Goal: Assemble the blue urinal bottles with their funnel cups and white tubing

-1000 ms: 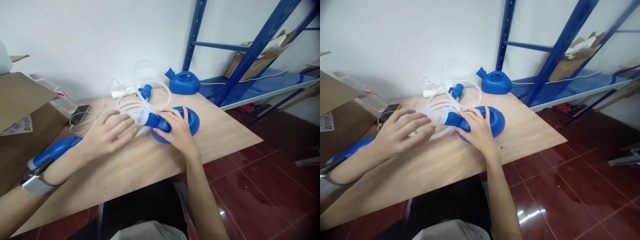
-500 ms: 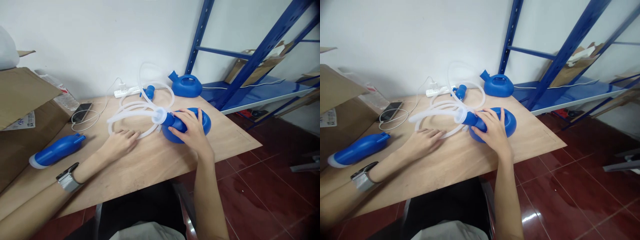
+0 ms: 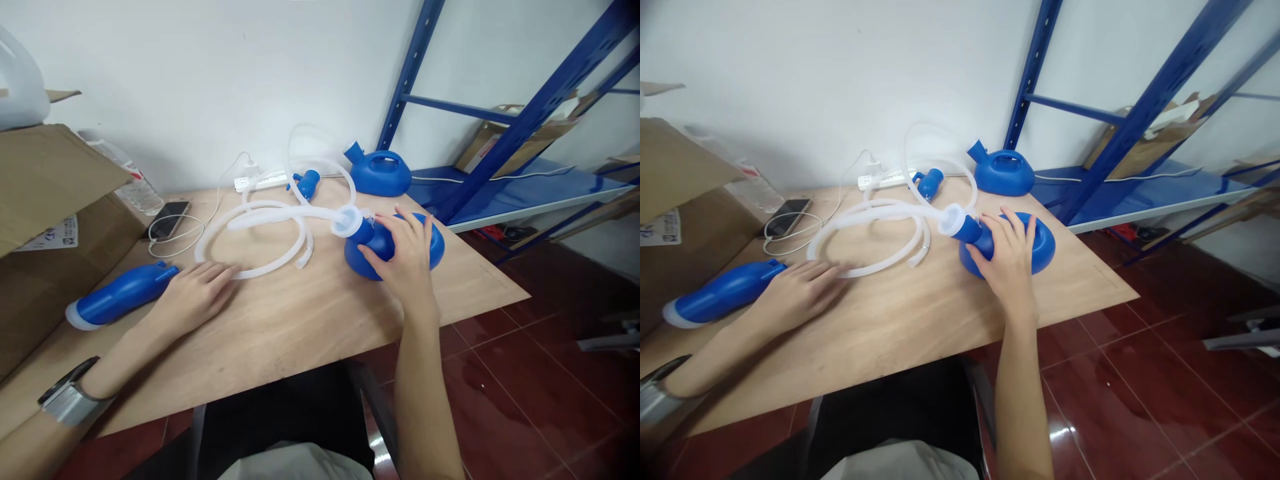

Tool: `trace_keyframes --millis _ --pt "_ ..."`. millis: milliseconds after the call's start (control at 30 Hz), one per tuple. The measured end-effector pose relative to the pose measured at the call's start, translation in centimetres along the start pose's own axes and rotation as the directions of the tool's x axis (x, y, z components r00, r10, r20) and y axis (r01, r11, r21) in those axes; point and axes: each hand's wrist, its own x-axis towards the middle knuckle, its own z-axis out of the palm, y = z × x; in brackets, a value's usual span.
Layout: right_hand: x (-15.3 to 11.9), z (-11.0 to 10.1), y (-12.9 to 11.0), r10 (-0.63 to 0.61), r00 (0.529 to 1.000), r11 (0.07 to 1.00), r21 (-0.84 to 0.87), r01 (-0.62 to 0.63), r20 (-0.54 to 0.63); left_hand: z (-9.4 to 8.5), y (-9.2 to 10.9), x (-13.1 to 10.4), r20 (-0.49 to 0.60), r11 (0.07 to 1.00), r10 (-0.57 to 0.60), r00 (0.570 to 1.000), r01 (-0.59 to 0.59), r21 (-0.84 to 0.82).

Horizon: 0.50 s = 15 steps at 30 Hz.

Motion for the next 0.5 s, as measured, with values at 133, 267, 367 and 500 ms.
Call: trace_keyframes --millis 133,267,367,500 --pt "0.3 0.1 -5.2 -0.003 0.985 1.0 0.019 0.006 -0.173 0.5 -0.2 -0.5 -0.031 0.997 0.016 0.999 -0.019 -0.081" --pt "-0.5 1.4 -9.9 -0.051 0.971 0.992 0.123 0.023 0.232 0.7 -0.8 -1.1 -0.054 0.997 -0.011 0.998 0.007 -0.082" --pt "-0.9 3.1 -10.6 0.03 0.874 1.0 -0.012 -0.027 0.485 0.4 -1.5 -1.9 -0.108 0.992 -0.006 0.994 -0.007 -0.122" --pt "0.5 5.5 -8.8 0.042 0.79 0.995 -0.093 0.019 0.612 -0.2 -2.1 -2.9 -0.161 0.985 0.018 0.987 -0.046 -0.167"
